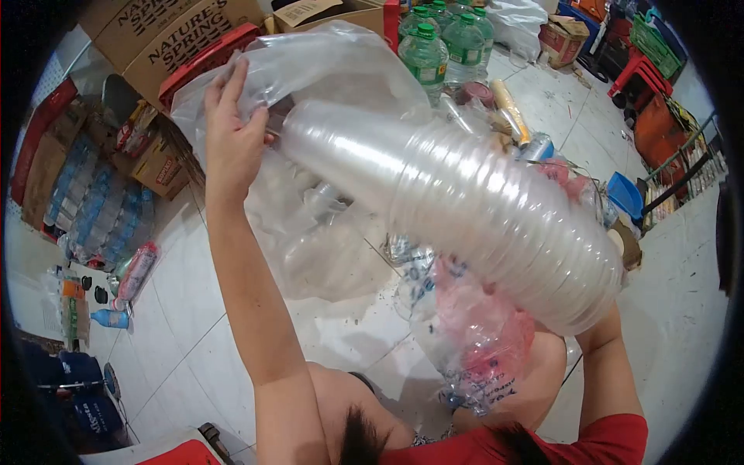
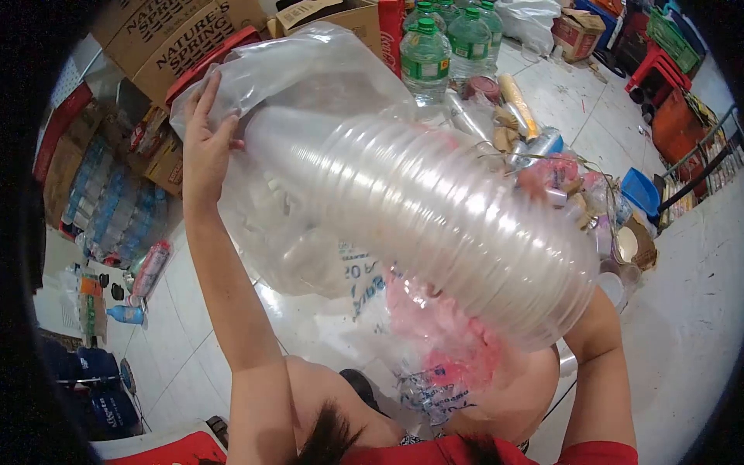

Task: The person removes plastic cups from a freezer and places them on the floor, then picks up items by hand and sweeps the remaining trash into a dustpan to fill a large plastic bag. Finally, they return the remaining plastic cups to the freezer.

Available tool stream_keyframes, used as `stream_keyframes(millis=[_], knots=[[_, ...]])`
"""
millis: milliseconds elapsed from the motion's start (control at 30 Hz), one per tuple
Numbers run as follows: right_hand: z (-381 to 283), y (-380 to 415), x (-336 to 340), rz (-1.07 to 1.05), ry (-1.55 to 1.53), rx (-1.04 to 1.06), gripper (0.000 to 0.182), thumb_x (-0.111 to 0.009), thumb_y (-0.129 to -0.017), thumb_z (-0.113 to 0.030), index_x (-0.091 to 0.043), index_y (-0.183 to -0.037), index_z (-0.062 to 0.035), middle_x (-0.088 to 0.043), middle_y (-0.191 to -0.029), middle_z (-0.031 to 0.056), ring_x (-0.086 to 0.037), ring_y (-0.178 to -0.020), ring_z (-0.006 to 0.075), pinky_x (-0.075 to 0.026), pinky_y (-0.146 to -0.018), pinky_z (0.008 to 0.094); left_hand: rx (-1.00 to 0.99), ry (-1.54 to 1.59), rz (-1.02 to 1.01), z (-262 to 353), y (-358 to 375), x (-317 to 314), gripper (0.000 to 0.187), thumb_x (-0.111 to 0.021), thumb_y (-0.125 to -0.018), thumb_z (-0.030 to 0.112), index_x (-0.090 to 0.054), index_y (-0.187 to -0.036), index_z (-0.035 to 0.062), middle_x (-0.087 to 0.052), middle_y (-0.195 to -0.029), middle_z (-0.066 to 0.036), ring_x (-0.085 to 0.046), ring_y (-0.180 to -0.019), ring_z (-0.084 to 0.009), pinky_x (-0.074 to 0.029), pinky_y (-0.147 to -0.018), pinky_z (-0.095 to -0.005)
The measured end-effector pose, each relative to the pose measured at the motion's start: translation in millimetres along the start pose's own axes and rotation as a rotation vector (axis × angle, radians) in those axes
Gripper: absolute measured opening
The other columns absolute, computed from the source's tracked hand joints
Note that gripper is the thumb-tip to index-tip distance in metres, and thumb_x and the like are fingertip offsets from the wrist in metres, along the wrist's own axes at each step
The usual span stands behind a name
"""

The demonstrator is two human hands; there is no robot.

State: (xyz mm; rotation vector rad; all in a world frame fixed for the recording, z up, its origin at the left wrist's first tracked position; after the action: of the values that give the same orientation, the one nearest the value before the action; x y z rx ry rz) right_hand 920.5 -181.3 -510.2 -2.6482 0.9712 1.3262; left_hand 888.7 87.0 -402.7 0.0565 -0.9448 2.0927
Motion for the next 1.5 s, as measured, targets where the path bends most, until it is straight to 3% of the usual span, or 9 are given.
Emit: stream_keyframes(millis=[367, 467, 633, 833, 933, 1067, 1167, 1267, 1500], knots=[[18, -188, -87, -0.144, -0.284, 0.150, 0.038, -0.036, -0.081, -0.034, -0.044, -0.104, -0.0060, -0.045, -0.108, 0.0107, -0.046, -0.096, 0.0260, -0.039, -0.076, 0.0451, -0.342, 0.095, -0.376, 74, 25, 37, 0.048, -0.054, -0.068, 0.008, -0.042, -0.114, 0.0061, -0.038, -0.119, -0.009, -0.044, -0.051, -0.0013, -0.037, -0.043, -0.0121], [40, -226, -89, 0.130, 0.211, 0.195, 0.038, -0.038, -0.078, -0.032, -0.046, -0.103, -0.0046, -0.047, -0.106, 0.0124, -0.048, -0.093, 0.0264, -0.040, -0.073, 0.0422, -0.373, -0.041, -0.333, 89, 27, 48, 0.048, -0.055, -0.068, 0.011, -0.042, -0.114, 0.0074, -0.039, -0.119, -0.011, -0.043, -0.046, -0.0004, -0.037, -0.040, -0.0123], [73, -179, -98, -0.241, 1.759, -0.498, 0.034, -0.043, -0.078, -0.024, -0.045, -0.107, -0.0056, -0.048, -0.106, 0.0137, -0.048, -0.091, 0.0243, -0.041, -0.071, 0.0371, -0.293, -0.114, -0.206, 66, 18, 43, 0.048, -0.056, -0.069, 0.017, -0.042, -0.114, 0.0079, -0.041, -0.118, -0.009, -0.051, -0.068, -0.0061, -0.040, -0.050, -0.0153], [-10, -24, -69, -0.558, 1.139, 0.280, 0.043, -0.044, -0.079, -0.022, -0.035, -0.119, -0.0073, -0.044, -0.112, 0.0111, -0.045, -0.099, 0.0173, -0.036, -0.081, 0.0273, -0.103, -0.146, -0.026, 10, 1, 27, 0.035, -0.054, -0.071, 0.016, -0.051, -0.105, 0.0075, -0.050, -0.106, -0.006, -0.048, -0.092, -0.0130, -0.039, -0.070, -0.0227], [-46, 72, 49, -0.035, 0.947, 0.157, 0.054, -0.046, -0.077, -0.024, -0.025, -0.123, -0.0055, -0.039, -0.117, 0.0128, -0.046, -0.097, 0.0227, -0.035, -0.082, 0.0321, -0.116, -0.342, -0.121, -19, -9, 27, 0.031, -0.051, -0.074, 0.019, -0.052, -0.102, 0.0073, -0.050, -0.106, -0.005, -0.047, -0.096, -0.0153, -0.037, -0.079, -0.0261], [-26, 254, 266, 1.458, 0.895, 0.167, 0.051, -0.050, -0.074, -0.033, -0.034, -0.119, -0.0155, -0.041, -0.113, 0.0070, -0.046, -0.091, 0.0168, -0.040, -0.065, 0.0313, -0.197, -0.509, -0.132, -47, -16, 32, 0.031, -0.047, -0.078, 0.025, -0.052, -0.103, 0.0076, -0.049, -0.107, -0.006, -0.046, -0.099, -0.0172, -0.034, -0.085, -0.0287], [35, 346, 306, 1.851, 0.728, 0.126, 0.056, -0.059, -0.066, -0.030, -0.041, -0.113, -0.0048, -0.044, -0.109, 0.0177, -0.043, -0.100, 0.0245, -0.036, -0.081, 0.0311, -0.103, -0.764, -0.033, -73, -17, 43, 0.034, -0.045, -0.079, 0.026, -0.050, -0.105, 0.0048, -0.050, -0.106, -0.010, -0.047, -0.098, -0.0169, -0.034, -0.083, -0.0270], [74, 381, 334, 1.883, 1.018, 0.008, 0.064, -0.062, -0.063, -0.032, -0.036, -0.117, -0.0098, -0.045, -0.108, 0.0162, -0.044, -0.098, 0.0276, -0.035, -0.082, 0.0369, -0.101, -0.819, -0.003, -66, -14, 20, 0.034, -0.045, -0.079, 0.028, -0.051, -0.106, 0.0065, -0.050, -0.105, -0.013, -0.047, -0.097, -0.0180, -0.034, -0.083, -0.0276], [99, 302, 354, 1.762, 0.369, -0.031, 0.087, -0.066, -0.057, -0.036, -0.015, -0.126, -0.0191, -0.018, -0.123, 0.0219, -0.050, -0.086, 0.0318, -0.049, -0.052, 0.0391, -0.336, -0.785, -0.205, -29, 1, -48, 0.032, -0.043, -0.081, 0.022, -0.048, -0.109, 0.0080, -0.045, -0.113, -0.009, -0.040, -0.105, -0.0205, -0.030, -0.088, -0.0306]])
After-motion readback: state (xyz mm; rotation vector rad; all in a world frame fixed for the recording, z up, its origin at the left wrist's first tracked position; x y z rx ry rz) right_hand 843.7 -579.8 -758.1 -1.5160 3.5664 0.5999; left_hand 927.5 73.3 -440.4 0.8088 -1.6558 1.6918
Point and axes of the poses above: each hand's wrist, its own y-axis away from the middle knuckle, its own x-axis out of the back of the hand, z = x × y, the point moved 5 cm from there along -y, towards the middle knuckle
